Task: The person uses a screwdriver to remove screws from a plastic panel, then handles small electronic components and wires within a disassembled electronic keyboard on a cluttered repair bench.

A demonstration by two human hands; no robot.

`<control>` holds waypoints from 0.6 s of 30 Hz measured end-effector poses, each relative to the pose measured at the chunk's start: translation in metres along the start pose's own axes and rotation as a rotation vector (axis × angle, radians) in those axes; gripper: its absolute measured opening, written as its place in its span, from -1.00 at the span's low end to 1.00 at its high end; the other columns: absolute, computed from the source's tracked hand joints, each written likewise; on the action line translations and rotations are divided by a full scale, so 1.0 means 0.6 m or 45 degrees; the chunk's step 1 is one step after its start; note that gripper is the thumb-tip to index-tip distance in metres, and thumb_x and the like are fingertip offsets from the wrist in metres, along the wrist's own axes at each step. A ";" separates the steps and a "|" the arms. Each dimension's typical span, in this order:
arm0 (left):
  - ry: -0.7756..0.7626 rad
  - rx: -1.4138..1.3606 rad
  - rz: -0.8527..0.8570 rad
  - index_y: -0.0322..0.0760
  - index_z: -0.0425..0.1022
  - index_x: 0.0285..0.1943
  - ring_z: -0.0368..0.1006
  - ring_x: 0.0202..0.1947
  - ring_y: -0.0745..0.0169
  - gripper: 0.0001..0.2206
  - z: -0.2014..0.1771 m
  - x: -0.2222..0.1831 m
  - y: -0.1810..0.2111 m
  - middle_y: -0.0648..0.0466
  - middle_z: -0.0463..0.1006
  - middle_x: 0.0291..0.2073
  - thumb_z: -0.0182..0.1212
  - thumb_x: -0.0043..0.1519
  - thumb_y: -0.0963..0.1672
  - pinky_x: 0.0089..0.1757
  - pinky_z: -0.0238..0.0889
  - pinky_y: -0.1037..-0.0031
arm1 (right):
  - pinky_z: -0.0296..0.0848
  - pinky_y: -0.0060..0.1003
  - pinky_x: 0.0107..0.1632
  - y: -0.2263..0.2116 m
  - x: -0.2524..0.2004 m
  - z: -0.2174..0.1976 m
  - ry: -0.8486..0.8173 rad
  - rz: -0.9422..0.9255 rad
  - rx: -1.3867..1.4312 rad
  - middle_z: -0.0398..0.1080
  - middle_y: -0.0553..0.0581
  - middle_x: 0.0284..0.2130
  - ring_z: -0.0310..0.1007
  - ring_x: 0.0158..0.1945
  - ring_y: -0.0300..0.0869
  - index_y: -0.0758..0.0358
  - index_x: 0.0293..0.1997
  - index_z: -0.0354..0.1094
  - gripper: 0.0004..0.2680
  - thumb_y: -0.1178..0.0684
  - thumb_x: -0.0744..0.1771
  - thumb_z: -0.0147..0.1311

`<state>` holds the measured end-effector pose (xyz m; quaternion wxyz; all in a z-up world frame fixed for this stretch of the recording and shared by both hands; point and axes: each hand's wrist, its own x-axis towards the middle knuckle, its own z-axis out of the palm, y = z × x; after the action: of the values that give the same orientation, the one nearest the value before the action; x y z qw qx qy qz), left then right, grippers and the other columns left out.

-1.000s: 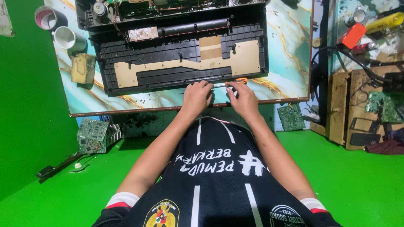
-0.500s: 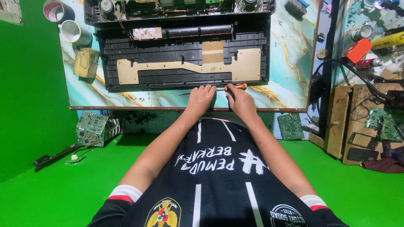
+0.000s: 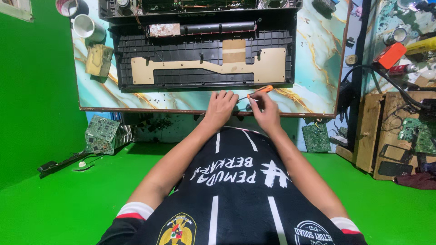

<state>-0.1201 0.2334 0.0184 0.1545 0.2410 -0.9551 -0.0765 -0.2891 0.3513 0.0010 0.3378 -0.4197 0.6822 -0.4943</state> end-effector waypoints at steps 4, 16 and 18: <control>0.005 -0.282 -0.129 -0.26 0.44 -0.03 0.44 -0.21 0.00 -0.83 -0.049 0.009 -0.001 0.01 0.42 -0.23 0.15 0.21 -0.20 -0.16 0.28 0.21 | 0.57 -0.32 -0.06 -0.008 -0.021 -0.005 -0.083 0.047 0.467 0.52 0.29 -0.01 0.60 -0.11 -0.21 0.37 0.03 0.01 -0.79 0.16 0.46 0.06; 0.033 -0.645 -0.103 -0.28 0.51 0.13 0.55 -0.15 -0.11 -0.62 -0.153 -0.011 -0.014 -0.05 0.61 -0.13 0.25 0.09 -0.29 -0.16 0.43 0.20 | 0.60 -0.32 -0.08 -0.121 0.002 -0.018 -0.098 0.263 0.599 0.50 0.16 -0.24 0.57 -0.22 -0.22 0.37 0.01 0.36 -0.87 0.12 0.43 0.04; 0.113 -0.605 -0.112 -0.26 0.54 0.13 0.57 -0.11 -0.06 -0.63 -0.159 -0.012 -0.026 -0.04 0.63 -0.11 0.25 0.11 -0.30 -0.13 0.45 0.23 | 0.59 -0.32 -0.06 -0.146 0.010 -0.017 -0.135 0.208 0.524 0.50 0.15 -0.23 0.57 -0.20 -0.22 0.38 0.00 0.34 -0.88 0.15 0.42 0.07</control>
<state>-0.0757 0.2166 0.1031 0.2451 0.2422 -0.8913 -0.2948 -0.2794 0.3361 0.0872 0.4905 -0.3106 0.5803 -0.5712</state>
